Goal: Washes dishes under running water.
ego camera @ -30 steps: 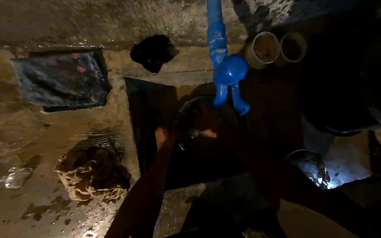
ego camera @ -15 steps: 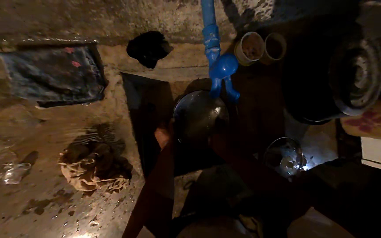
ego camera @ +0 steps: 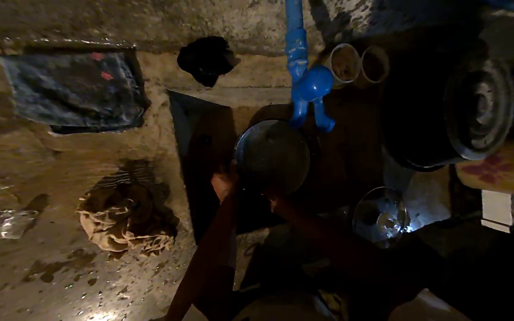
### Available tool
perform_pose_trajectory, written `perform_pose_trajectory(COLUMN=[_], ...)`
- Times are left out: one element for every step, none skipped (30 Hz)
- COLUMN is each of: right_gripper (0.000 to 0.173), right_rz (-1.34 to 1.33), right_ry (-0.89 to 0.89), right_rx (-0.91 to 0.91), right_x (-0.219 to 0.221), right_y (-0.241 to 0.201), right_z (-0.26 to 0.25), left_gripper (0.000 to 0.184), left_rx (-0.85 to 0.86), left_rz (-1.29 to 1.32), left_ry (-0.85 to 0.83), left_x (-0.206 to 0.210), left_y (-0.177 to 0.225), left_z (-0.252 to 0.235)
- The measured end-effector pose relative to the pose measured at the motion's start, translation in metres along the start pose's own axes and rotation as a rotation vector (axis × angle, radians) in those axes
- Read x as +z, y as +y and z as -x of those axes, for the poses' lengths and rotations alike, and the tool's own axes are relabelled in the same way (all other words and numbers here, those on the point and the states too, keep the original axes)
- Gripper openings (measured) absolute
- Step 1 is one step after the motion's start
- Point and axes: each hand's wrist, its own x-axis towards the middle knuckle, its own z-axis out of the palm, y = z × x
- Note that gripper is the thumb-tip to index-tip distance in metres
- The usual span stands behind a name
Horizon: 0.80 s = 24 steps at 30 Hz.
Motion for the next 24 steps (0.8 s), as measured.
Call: perform_pose_trajectory(right_gripper=[0.040, 0.039, 0.039, 0.039, 0.037, 0.035, 0.034, 0.034, 0.035, 0.034, 0.034, 0.032, 0.031, 0.032, 0.034, 0.036, 0.038, 0.040, 0.043, 0.045, 0.045, 0.041, 0.037, 0.033], right_rz=[0.093, 0.169, 0.189, 0.151, 0.076, -0.008, -0.116, -0.251, -0.401, -0.565, -0.761, -0.958, -1.140, -1.279, -1.375, -1.419, -1.414, -1.379, -1.337, -1.311, -1.313, -1.359, -1.423, -1.484], right_ry=[-0.056, -0.094, -0.085, -0.008, 0.109, 0.226, 0.326, 0.408, 0.454, 0.502, 0.531, 0.545, 0.541, 0.500, 0.431, 0.364, 0.308, 0.273, 0.258, 0.269, 0.281, 0.297, 0.304, 0.307], right_rx=[0.016, 0.051, 0.092, 0.124, 0.140, 0.144, 0.136, 0.106, 0.094, 0.094, 0.098, 0.104, 0.108, 0.092, 0.056, 0.022, -0.014, -0.043, -0.068, -0.091, -0.122, -0.183, -0.267, -0.344], right_x=[-0.020, -0.037, -0.052, -0.065, -0.076, -0.088, -0.097, -0.103, -0.109, -0.113, -0.117, -0.119, -0.121, -0.123, -0.124, -0.124, -0.125, -0.126, -0.129, -0.132, -0.137, -0.142, -0.144, -0.141], right_y=[-0.007, -0.012, -0.016, -0.016, -0.014, -0.010, -0.004, 0.003, 0.006, 0.006, 0.004, 0.000, -0.002, -0.003, -0.002, -0.001, 0.000, -0.003, -0.007, -0.013, -0.019, -0.022, -0.023, -0.020], right_z=[0.010, 0.015, 0.018, 0.018, 0.017, 0.013, 0.009, 0.004, 0.002, -0.001, -0.003, -0.005, -0.007, -0.007, -0.006, -0.005, -0.004, -0.001, 0.004, 0.010, 0.018, 0.024, 0.029, 0.028], left_gripper=[0.045, 0.045, 0.046, 0.046, 0.046, 0.047, 0.049, 0.050, 0.050, 0.050, 0.050, 0.051, 0.052, 0.053, 0.053, 0.053, 0.052, 0.050, 0.049, 0.049, 0.049, 0.049, 0.048, 0.048], left_rx=[0.000, 0.005, 0.009, 0.010, 0.007, 0.004, 0.004, 0.007, 0.017, 0.031, 0.042, 0.038, 0.032, 0.027, 0.028, 0.036, 0.049, 0.066, 0.082, 0.095, 0.115, 0.133, 0.143, 0.151], left_rz=[0.011, 0.019, 0.022, 0.023, 0.019, 0.006, -0.001, -0.001, -0.001, 0.001, -0.004, -0.012, -0.009, -0.009, -0.010, -0.017, -0.031, -0.038, -0.050, -0.052, -0.046, -0.043, -0.047, -0.066], left_ry=[0.001, 0.005, 0.005, 0.002, -0.004, -0.015, -0.034, -0.048, -0.057, -0.073, -0.094, -0.117, -0.125, -0.120, -0.103, -0.077, -0.049, -0.023, -0.001, 0.021, 0.038, 0.052, 0.059, 0.059], left_x=[-0.001, -0.002, -0.002, -0.002, -0.001, -0.001, -0.001, -0.002, -0.004, -0.007, -0.010, -0.014, -0.019, -0.023, -0.027, -0.030, -0.033, -0.037, -0.040, -0.044, -0.048, -0.051, -0.054, -0.056], left_y=[0.000, 0.000, 0.000, -0.001, -0.003, -0.005, -0.007, -0.010, -0.012, -0.013, -0.015, -0.015, -0.015, -0.015, -0.014, -0.013, -0.012, -0.010, -0.008, -0.005, -0.003, -0.001, 0.002, 0.003], left_z=[0.001, 0.001, 0.001, 0.000, -0.002, -0.004, -0.006, -0.008, -0.009, -0.008, -0.008, -0.007, -0.006, -0.005, -0.004, -0.002, 0.000, 0.002, 0.004, 0.007, 0.011, 0.013, 0.016, 0.019])
